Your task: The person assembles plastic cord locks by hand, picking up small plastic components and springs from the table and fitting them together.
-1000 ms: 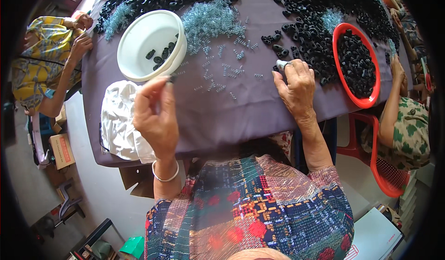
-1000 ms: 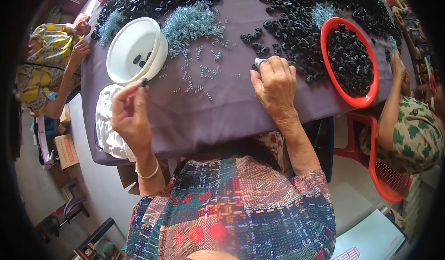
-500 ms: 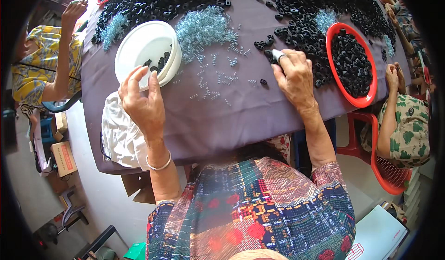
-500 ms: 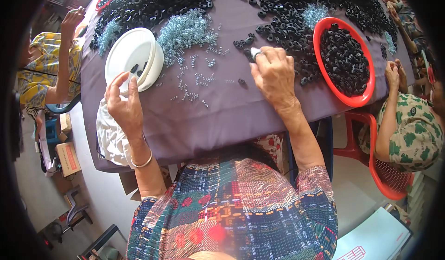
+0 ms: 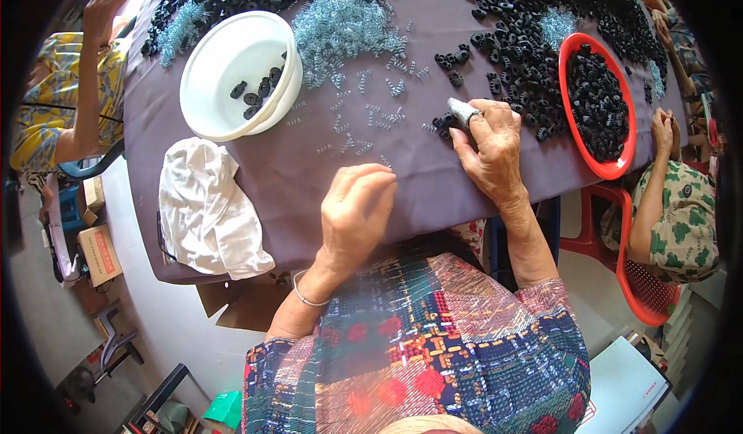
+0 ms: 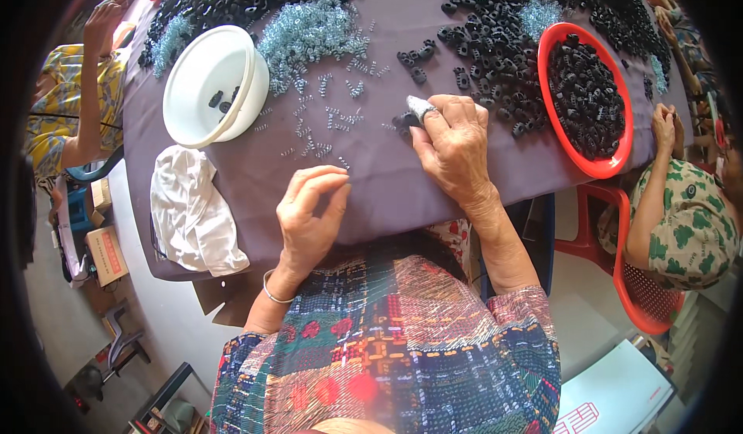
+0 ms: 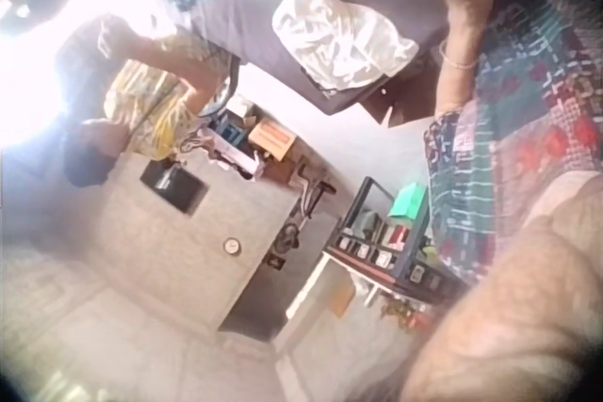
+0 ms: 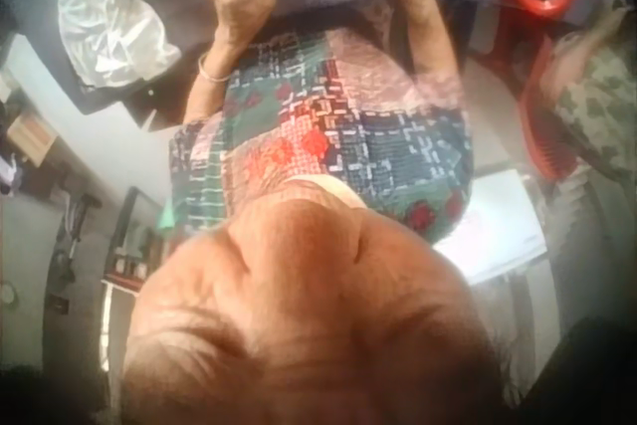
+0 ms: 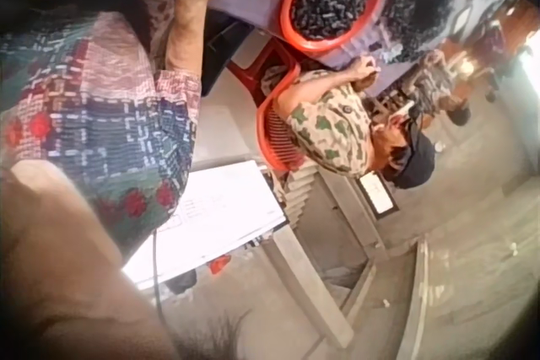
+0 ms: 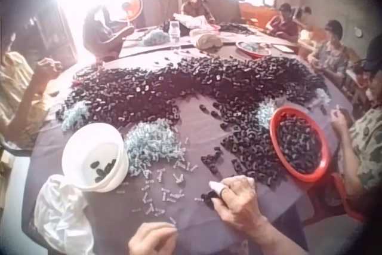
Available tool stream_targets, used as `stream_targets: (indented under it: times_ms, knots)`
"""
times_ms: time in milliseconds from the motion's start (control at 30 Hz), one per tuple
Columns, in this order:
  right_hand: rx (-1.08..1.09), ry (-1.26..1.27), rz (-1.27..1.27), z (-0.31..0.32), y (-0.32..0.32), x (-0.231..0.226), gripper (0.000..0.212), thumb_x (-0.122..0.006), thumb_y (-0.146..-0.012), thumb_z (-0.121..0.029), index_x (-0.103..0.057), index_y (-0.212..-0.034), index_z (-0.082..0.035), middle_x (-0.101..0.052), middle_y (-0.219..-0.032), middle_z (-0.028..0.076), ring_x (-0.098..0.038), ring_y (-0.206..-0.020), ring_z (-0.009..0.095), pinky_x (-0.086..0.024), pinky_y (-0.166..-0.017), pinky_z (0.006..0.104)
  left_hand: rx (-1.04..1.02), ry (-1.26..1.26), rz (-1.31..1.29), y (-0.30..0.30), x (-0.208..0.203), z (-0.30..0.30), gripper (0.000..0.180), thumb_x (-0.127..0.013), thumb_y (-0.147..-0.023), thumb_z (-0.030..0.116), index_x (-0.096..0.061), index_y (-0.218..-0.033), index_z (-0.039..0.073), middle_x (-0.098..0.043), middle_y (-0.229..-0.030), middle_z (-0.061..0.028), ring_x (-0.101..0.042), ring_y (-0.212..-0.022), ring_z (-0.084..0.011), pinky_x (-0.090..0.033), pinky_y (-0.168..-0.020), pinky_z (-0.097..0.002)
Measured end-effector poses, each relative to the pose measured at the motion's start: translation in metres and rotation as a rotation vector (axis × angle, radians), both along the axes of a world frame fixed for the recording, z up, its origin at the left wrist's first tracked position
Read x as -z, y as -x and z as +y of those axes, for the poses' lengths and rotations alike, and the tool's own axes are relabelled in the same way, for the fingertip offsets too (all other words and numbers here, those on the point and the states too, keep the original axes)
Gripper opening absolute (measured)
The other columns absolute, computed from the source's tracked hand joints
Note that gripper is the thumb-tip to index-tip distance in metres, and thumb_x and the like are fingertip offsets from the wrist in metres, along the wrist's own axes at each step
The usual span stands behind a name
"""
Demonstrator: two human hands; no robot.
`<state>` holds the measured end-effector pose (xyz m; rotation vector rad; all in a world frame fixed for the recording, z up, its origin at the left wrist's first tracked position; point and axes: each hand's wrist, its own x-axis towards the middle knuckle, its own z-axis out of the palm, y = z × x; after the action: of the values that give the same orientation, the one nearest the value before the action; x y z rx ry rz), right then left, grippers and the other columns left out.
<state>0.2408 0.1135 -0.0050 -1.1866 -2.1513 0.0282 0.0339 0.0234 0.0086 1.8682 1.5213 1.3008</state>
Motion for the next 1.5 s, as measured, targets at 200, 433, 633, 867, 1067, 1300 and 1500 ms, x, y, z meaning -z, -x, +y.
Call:
stream_targets:
  times_ms: [200, 433, 633, 867, 1067, 1300, 1500]
  knots:
    - [0.009, -0.046, -0.043, 0.005, 0.002, 0.005, 0.026, -0.075, -0.065, -0.01, -0.064, -0.088, -0.004, -0.061, -0.094, 0.007, -0.057, -0.091, 0.023, -0.037, -0.083, 0.0387, 0.013, 0.021, -0.055, 0.0, 0.009, -0.002, 0.019, -0.072, -0.074, -0.006, -0.066, -0.09, 0.001, -0.067, -0.093, -0.0102, -0.065, -0.085, -0.0223, -0.053, -0.075, -0.0309]
    - [0.028, -0.094, -0.099, 0.006, 0.001, 0.005, 0.027, -0.075, -0.064, -0.013, -0.062, -0.086, -0.005, -0.061, -0.093, 0.007, -0.057, -0.091, 0.023, -0.036, -0.084, 0.0393, 0.006, 0.045, -0.118, 0.003, 0.01, -0.001, 0.017, -0.072, -0.075, -0.005, -0.066, -0.09, 0.0, -0.068, -0.093, -0.0099, -0.066, -0.083, -0.0201, -0.053, -0.074, -0.0293]
    - [0.027, -0.123, -0.069, 0.004, -0.001, 0.009, 0.025, -0.074, -0.065, -0.013, -0.061, -0.085, -0.006, -0.061, -0.091, 0.006, -0.057, -0.09, 0.022, -0.037, -0.083, 0.0393, 0.015, 0.037, -0.148, 0.004, 0.012, -0.004, 0.017, -0.072, -0.075, -0.004, -0.066, -0.091, 0.0, -0.067, -0.093, -0.0102, -0.066, -0.084, -0.0197, -0.053, -0.074, -0.0288]
    - [0.006, -0.215, -0.01, 0.006, -0.003, 0.008, 0.021, -0.073, -0.065, -0.006, -0.061, -0.082, -0.006, -0.062, -0.085, 0.005, -0.06, -0.084, 0.022, -0.039, -0.08, 0.0376, 0.01, 0.01, -0.184, 0.004, 0.014, -0.003, 0.018, -0.074, -0.075, -0.002, -0.065, -0.091, 0.001, -0.066, -0.093, -0.0113, -0.066, -0.083, -0.0234, -0.053, -0.074, -0.0313]
    - [-0.068, -0.156, 0.025, -0.012, 0.01, -0.006, 0.016, -0.071, -0.068, -0.003, -0.063, -0.082, -0.005, -0.062, -0.087, 0.006, -0.059, -0.085, 0.023, -0.039, -0.081, 0.0371, 0.018, 0.016, -0.174, 0.005, 0.015, -0.003, 0.019, -0.073, -0.076, -0.003, -0.065, -0.093, 0.0, -0.066, -0.095, -0.0109, -0.066, -0.084, -0.02, -0.053, -0.075, -0.028]
    - [0.004, -0.008, -0.034, -0.015, -0.005, -0.013, 0.03, -0.071, -0.071, -0.007, -0.068, -0.1, -0.004, -0.061, -0.099, 0.008, -0.056, -0.091, 0.025, -0.04, -0.08, 0.0382, 0.025, 0.033, -0.16, 0.005, 0.015, -0.002, 0.02, -0.072, -0.076, -0.004, -0.065, -0.094, 0.0, -0.066, -0.095, -0.0112, -0.066, -0.084, -0.0202, -0.053, -0.075, -0.0281]
    - [-0.027, 0.054, -0.16, -0.001, -0.001, -0.012, 0.029, -0.075, -0.07, -0.013, -0.067, -0.097, -0.008, -0.059, -0.1, 0.004, -0.053, -0.097, 0.022, -0.038, -0.077, 0.0376, 0.01, 0.037, -0.18, 0.004, 0.017, -0.002, 0.018, -0.073, -0.073, -0.002, -0.064, -0.089, 0.001, -0.065, -0.09, -0.013, -0.064, -0.083, -0.0291, -0.053, -0.073, -0.0356]
